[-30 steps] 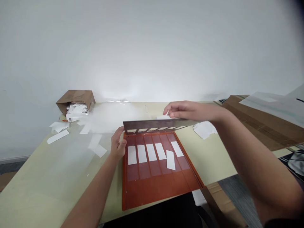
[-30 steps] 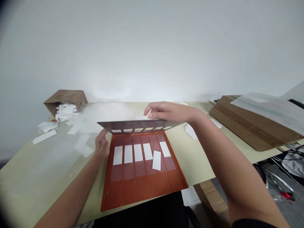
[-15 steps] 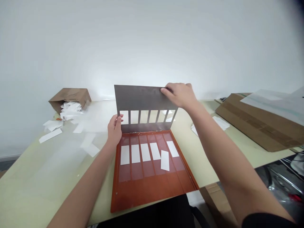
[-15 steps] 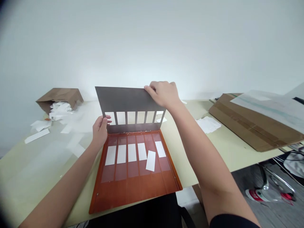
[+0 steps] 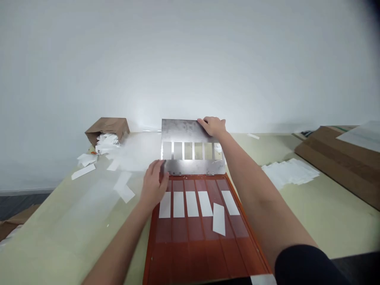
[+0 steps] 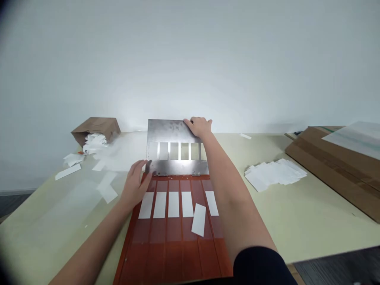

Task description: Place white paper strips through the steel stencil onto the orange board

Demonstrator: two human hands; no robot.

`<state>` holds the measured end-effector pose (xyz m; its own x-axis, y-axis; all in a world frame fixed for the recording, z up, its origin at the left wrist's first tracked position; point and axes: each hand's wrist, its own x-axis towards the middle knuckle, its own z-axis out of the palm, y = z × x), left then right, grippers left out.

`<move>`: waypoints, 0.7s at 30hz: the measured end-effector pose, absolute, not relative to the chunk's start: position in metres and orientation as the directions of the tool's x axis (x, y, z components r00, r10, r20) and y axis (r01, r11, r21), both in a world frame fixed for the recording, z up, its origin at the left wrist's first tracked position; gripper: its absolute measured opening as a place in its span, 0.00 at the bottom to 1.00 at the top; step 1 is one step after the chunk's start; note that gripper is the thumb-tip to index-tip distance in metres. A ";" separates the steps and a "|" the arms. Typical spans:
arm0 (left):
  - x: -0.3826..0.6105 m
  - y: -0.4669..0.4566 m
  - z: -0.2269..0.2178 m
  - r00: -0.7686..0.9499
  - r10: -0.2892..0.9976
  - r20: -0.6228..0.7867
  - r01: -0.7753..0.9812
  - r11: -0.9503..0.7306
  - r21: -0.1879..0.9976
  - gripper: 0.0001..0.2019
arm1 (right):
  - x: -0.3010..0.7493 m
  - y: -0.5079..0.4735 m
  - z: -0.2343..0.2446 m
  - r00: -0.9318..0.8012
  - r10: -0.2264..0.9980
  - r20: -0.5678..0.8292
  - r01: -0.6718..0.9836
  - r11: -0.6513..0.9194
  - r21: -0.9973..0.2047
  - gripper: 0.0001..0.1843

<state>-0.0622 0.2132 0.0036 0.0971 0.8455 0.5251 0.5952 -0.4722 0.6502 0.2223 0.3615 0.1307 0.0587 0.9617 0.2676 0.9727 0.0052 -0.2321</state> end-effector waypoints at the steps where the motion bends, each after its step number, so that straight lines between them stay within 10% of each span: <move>1: -0.062 0.212 -0.002 0.115 0.846 0.520 0.612 -0.473 0.634 0.21 | 0.222 0.367 0.126 0.063 0.967 0.248 0.968 0.001 -0.250 0.31; 11: -0.059 0.200 0.009 0.075 0.751 0.657 0.712 -0.501 0.492 0.31 | 0.148 0.331 0.105 -0.028 0.955 0.296 0.789 0.202 -0.580 0.32; 16: -0.077 0.191 0.017 0.236 0.356 0.904 0.738 -0.671 0.072 0.33 | 0.059 0.226 0.106 -0.468 0.868 0.164 0.387 0.368 -0.846 0.41; 21: -0.077 0.190 0.010 0.301 0.617 0.727 0.810 -0.568 0.147 0.30 | 0.090 0.170 0.135 -0.583 0.781 0.225 -0.168 0.155 -0.974 0.41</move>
<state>-0.0766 0.1901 0.0104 0.3012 0.6173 0.7268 0.8099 -0.5680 0.1468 0.0903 0.1700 0.1352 -0.5829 0.7808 0.2249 -0.1683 0.1548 -0.9735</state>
